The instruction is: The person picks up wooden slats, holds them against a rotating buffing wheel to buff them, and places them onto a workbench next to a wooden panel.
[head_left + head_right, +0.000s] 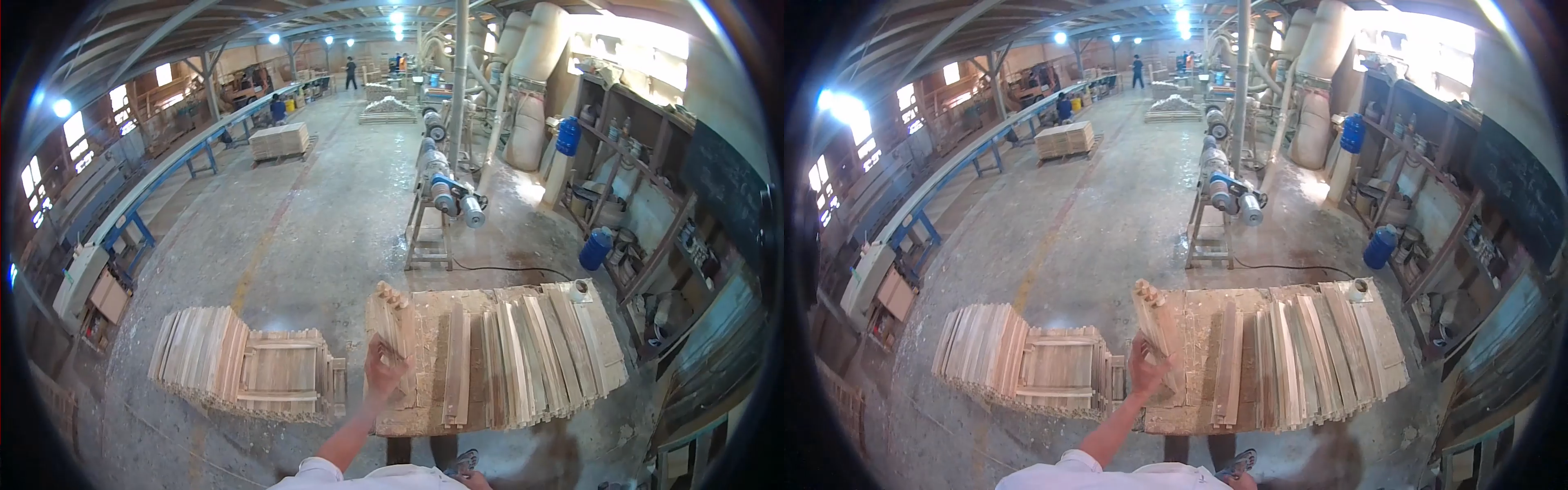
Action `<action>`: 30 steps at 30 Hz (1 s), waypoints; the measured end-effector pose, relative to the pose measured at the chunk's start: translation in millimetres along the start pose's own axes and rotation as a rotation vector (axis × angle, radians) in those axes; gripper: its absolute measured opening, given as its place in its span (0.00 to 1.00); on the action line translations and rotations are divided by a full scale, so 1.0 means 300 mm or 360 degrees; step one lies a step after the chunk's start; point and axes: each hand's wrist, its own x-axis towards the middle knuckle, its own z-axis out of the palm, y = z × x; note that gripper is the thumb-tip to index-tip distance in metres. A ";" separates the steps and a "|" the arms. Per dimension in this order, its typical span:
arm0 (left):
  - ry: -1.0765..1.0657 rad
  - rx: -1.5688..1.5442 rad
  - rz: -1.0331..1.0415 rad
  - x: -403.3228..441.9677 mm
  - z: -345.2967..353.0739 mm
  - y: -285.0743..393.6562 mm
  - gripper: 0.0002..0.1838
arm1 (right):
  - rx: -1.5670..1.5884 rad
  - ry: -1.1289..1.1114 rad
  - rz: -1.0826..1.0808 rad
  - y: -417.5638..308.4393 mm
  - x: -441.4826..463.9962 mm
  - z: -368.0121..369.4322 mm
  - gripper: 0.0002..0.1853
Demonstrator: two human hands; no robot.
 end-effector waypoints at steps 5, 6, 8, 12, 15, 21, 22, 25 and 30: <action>-0.0424 -0.0375 -0.0077 0.035 -0.021 0.081 0.49 | 0.0195 0.0113 0.0012 -0.027 -0.034 -0.018 0.26; -0.0562 -0.0459 -0.0105 0.061 -0.019 0.112 0.49 | 0.0315 0.0103 0.0014 -0.068 -0.041 -0.035 0.26; -0.0879 -0.0631 -0.0197 0.104 -0.019 0.191 0.49 | 0.0630 0.0080 -0.0018 -0.174 -0.045 -0.096 0.25; -0.1578 -0.1077 -0.0509 0.111 0.072 0.266 0.50 | 0.0647 0.0335 -0.0497 -0.496 -0.112 -0.205 0.42; -0.1853 -0.1278 -0.0705 0.037 0.196 0.303 0.50 | 0.0552 -0.0004 -0.0604 -0.458 -0.095 -0.313 0.44; -0.2242 -0.1645 -0.1080 -0.205 0.490 0.451 0.44 | 0.1559 -0.0882 -0.0664 -0.470 -0.424 -0.300 0.74; -0.2329 -0.1638 -0.1167 -0.280 0.577 0.392 0.43 | 0.1702 -0.0939 -0.0730 -0.428 -0.461 -0.285 0.72; -0.2604 -0.1705 -0.1348 -0.555 0.733 0.446 0.40 | 0.2333 -0.1056 -0.0950 -0.312 -0.628 -0.221 0.63; -0.3052 -0.1424 -0.1709 -1.090 0.862 0.619 0.42 | 0.2795 -0.0502 -0.1043 0.042 -0.861 -0.145 0.51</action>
